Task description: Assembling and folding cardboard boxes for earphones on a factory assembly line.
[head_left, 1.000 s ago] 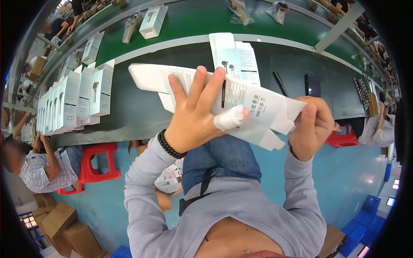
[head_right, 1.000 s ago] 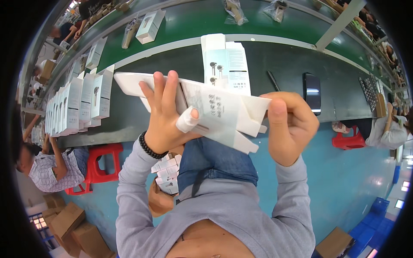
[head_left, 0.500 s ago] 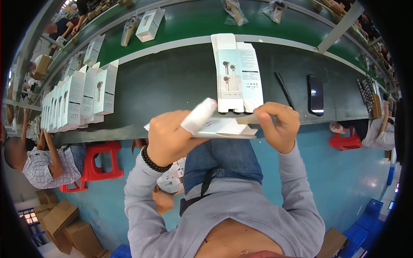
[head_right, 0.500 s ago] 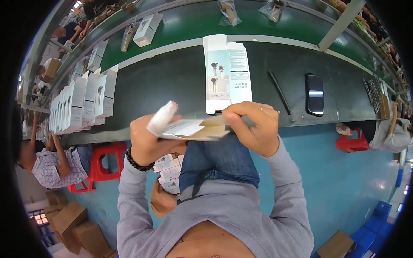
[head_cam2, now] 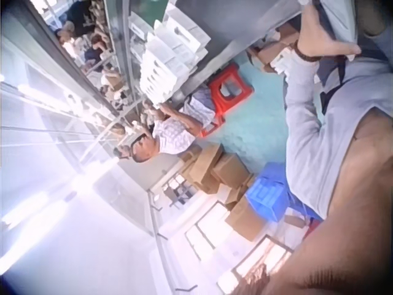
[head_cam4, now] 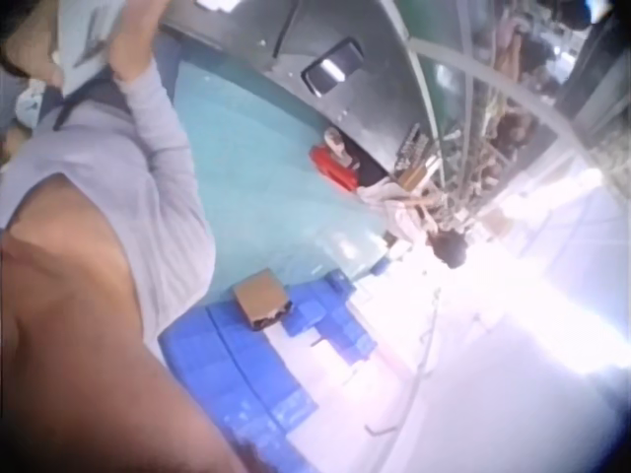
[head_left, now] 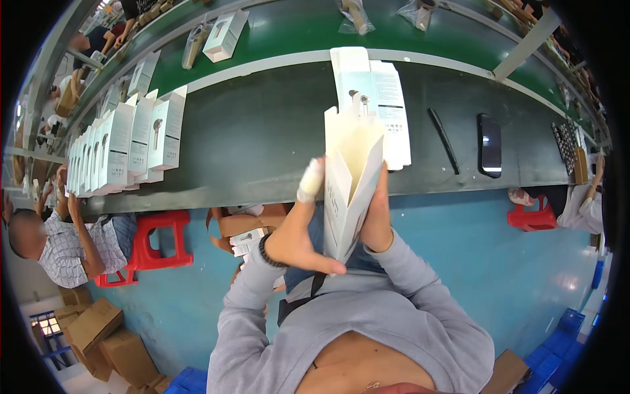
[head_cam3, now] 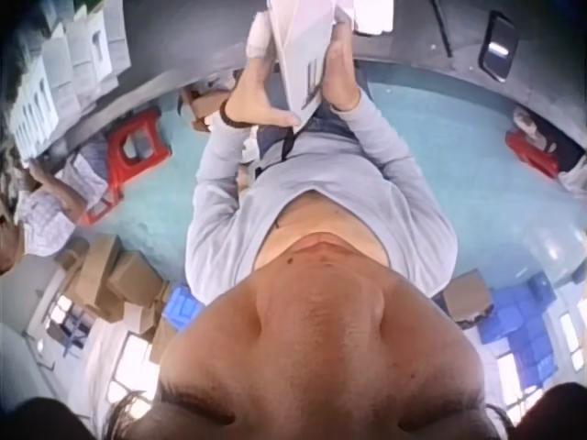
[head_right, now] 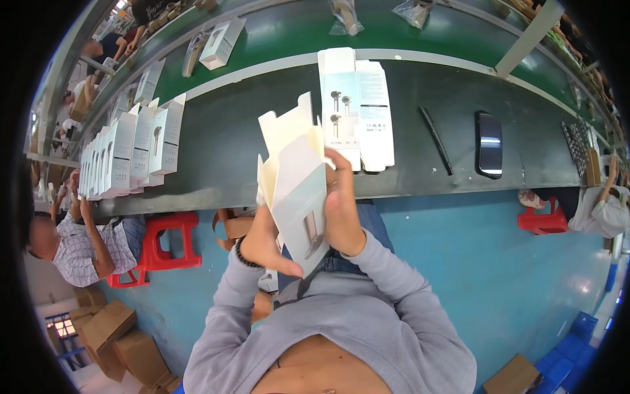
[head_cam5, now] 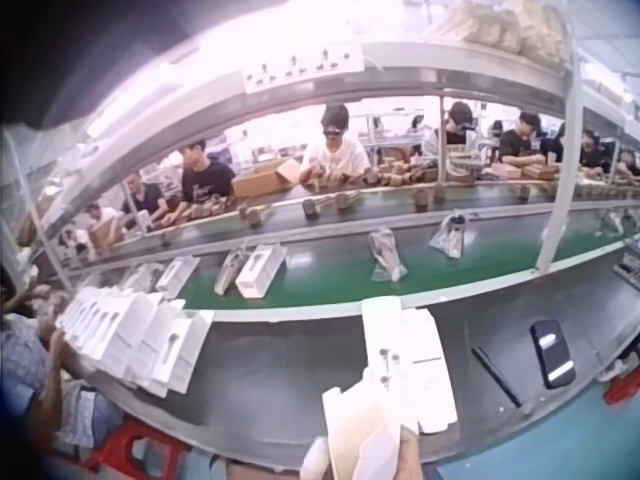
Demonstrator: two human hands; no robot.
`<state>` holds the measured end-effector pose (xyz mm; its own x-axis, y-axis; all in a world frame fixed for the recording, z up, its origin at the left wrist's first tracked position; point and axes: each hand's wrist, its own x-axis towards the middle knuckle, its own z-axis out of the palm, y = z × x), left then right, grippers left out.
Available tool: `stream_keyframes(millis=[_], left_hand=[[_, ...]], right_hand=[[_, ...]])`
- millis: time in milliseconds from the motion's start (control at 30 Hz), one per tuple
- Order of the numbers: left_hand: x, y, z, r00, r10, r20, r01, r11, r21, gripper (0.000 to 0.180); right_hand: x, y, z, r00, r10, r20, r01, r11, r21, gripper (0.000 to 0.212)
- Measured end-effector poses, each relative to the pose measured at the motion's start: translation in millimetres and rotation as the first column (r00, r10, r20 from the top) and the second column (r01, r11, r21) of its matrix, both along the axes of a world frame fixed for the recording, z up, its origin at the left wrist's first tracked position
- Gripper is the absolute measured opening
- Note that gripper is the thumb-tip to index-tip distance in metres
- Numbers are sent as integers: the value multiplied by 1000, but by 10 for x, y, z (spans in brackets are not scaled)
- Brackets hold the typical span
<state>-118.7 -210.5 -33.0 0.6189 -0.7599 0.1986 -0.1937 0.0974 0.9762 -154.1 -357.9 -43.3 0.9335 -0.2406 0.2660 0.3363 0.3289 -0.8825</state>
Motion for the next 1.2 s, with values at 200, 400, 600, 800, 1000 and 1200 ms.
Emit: stream_keyframes(millis=[200, 400, 600, 800, 1000, 1200], left_hand=[[-96, -189, -283, 985, 114, -131, -139, 970, -201, 127], [-86, -168, -405, 874, 193, 446, -318, 921, 226, 110], [-97, 0, 46, 633, 171, 755, -340, 937, 73, 85], [-57, -79, 202, 710, 208, 673, -388, 913, 126, 66], [-89, -297, 34, 869, 442, 221, -373, 880, -293, 63], [-80, -458, -14, 851, 451, 269, -309, 844, -439, 64]], right_hand=[[35, -72, -363, 967, -175, 184, 219, 941, -258, 87], [-67, -88, -102, 996, 81, -27, -81, 997, 1, 112], [-114, -183, -306, 990, 134, -42, -139, 978, -155, 108], [-104, -267, -192, 981, 37, 190, 71, 844, -532, 89], [-88, -62, -151, 965, 53, 255, 36, 943, -332, 71], [-88, 63, -135, 974, -114, 197, 95, 990, 105, 36]])
